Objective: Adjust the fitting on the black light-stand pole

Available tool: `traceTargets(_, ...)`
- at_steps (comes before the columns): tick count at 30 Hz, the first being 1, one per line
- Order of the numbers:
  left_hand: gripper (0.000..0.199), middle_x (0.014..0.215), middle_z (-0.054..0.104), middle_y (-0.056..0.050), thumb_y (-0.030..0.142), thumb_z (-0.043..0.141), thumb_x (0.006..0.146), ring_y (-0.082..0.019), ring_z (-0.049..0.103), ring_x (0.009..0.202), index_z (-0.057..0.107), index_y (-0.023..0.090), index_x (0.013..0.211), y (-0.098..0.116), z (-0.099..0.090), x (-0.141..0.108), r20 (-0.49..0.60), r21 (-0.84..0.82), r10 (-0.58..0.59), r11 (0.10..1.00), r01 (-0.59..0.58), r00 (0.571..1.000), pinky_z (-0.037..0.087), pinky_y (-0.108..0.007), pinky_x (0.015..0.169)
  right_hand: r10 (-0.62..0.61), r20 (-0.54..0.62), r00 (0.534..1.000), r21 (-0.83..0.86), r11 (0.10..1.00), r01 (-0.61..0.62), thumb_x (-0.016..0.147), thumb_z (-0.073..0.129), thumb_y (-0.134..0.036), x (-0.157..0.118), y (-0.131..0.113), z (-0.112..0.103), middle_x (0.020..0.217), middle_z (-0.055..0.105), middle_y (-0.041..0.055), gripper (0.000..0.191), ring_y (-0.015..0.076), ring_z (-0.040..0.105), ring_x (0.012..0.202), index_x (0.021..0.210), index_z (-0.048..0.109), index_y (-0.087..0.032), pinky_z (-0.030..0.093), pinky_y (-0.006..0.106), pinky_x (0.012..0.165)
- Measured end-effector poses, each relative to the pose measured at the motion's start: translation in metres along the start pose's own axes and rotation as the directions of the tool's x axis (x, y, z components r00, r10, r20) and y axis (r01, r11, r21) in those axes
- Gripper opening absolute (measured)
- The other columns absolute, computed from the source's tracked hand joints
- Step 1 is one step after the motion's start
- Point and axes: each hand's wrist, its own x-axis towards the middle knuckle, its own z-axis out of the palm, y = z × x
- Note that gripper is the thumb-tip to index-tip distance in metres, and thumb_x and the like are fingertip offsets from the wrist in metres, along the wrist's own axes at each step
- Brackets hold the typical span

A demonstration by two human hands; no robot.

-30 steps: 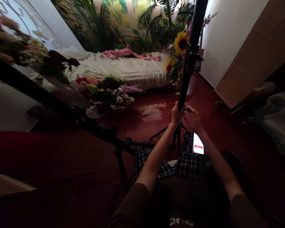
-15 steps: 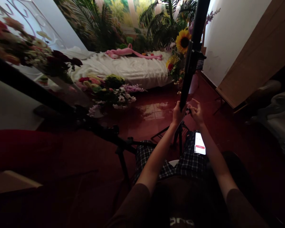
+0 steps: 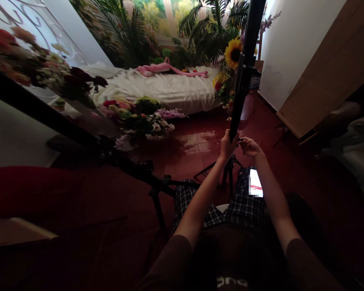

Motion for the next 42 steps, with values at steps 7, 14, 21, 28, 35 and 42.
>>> traceTargets(7, 0.043, 0.086, 0.067, -0.004, 0.054, 0.053, 0.092, -0.013, 0.063, 0.072, 0.056, 0.018, 0.114, -0.005, -0.005, -0.022, 0.027, -0.071, -0.034, 0.997, 0.036, 0.999, 0.048, -0.023, 0.068, 0.074, -0.035, 0.997, 0.182, 0.981, -0.067, 0.092, 0.042, -0.010, -0.005, 0.008, 0.005, 0.049, 0.057, -0.0065, 0.021, 0.0017, 0.052, 0.036, 0.074, 0.051, -0.017, 0.042, 0.004, 0.037)
traceTargets(14, 0.037, 0.100, 0.072, -0.011, 0.051, 0.050, 0.090, -0.022, 0.068, 0.093, 0.063, 0.018, 0.097, -0.056, -0.081, -0.149, 0.060, 0.078, -0.406, 0.912, 0.402, 0.912, 0.052, -0.036, 0.087, -0.054, -0.113, 0.992, 0.117, 0.991, 0.067, 0.092, 0.052, -0.015, -0.020, 0.018, 0.015, 0.057, 0.065, -0.0036, 0.016, 0.0047, 0.063, 0.047, 0.076, 0.057, -0.017, 0.051, 0.008, 0.045)
traceTargets(21, 0.031, 0.086, 0.064, -0.003, 0.051, 0.045, 0.089, -0.021, 0.063, 0.086, 0.057, 0.023, 0.085, -0.051, -0.233, -0.198, -0.551, 0.320, -0.237, 0.825, 0.465, 0.800, 0.050, -0.035, 0.084, -0.113, -0.219, 0.969, -0.099, 0.991, 0.093, 0.092, 0.050, -0.024, -0.040, 0.064, 0.001, 0.099, 0.077, 0.0067, 0.023, 0.0154, 0.075, 0.094, 0.070, 0.055, -0.021, 0.061, 0.020, 0.062)
traceTargets(28, 0.041, 0.095, 0.058, -0.003, 0.059, 0.058, 0.082, -0.014, 0.060, 0.083, 0.052, 0.022, 0.099, -0.006, -0.317, -0.104, -0.725, 0.335, 0.195, 0.938, 0.091, 0.661, 0.051, -0.029, 0.077, -0.005, -0.119, 0.993, -0.243, 0.970, -0.024, 0.091, 0.051, -0.024, -0.023, 0.115, 0.026, 0.106, 0.076, 0.0070, 0.013, 0.0159, 0.073, 0.101, 0.079, 0.055, -0.021, 0.060, 0.025, 0.076)
traceTargets(35, 0.063, 0.070, 0.059, -0.001, 0.081, 0.050, 0.075, -0.011, 0.058, 0.057, 0.056, 0.019, 0.088, -0.004, -0.313, -0.071, -0.545, 0.137, -0.067, 0.976, 0.168, 0.836, 0.047, -0.024, 0.051, 0.061, -0.031, 0.998, -0.311, 0.948, -0.068, 0.092, 0.048, -0.025, 0.003, 0.158, 0.075, 0.102, 0.077, 0.0047, 0.010, 0.0158, 0.074, 0.097, 0.084, 0.055, -0.023, 0.060, 0.030, 0.081)
traceTargets(42, 0.057, 0.063, 0.060, 0.000, 0.077, 0.053, 0.078, -0.013, 0.059, 0.052, 0.057, 0.020, 0.080, -0.008, -0.303, -0.072, -0.660, 0.134, -0.051, 0.974, 0.184, 0.749, 0.046, -0.024, 0.048, 0.301, 0.016, 0.953, -0.264, 0.921, -0.287, 0.096, 0.046, -0.022, 0.027, 0.208, 0.138, 0.083, 0.075, 0.0015, 0.012, 0.0116, 0.073, 0.073, 0.086, 0.054, -0.023, 0.058, 0.022, 0.065)
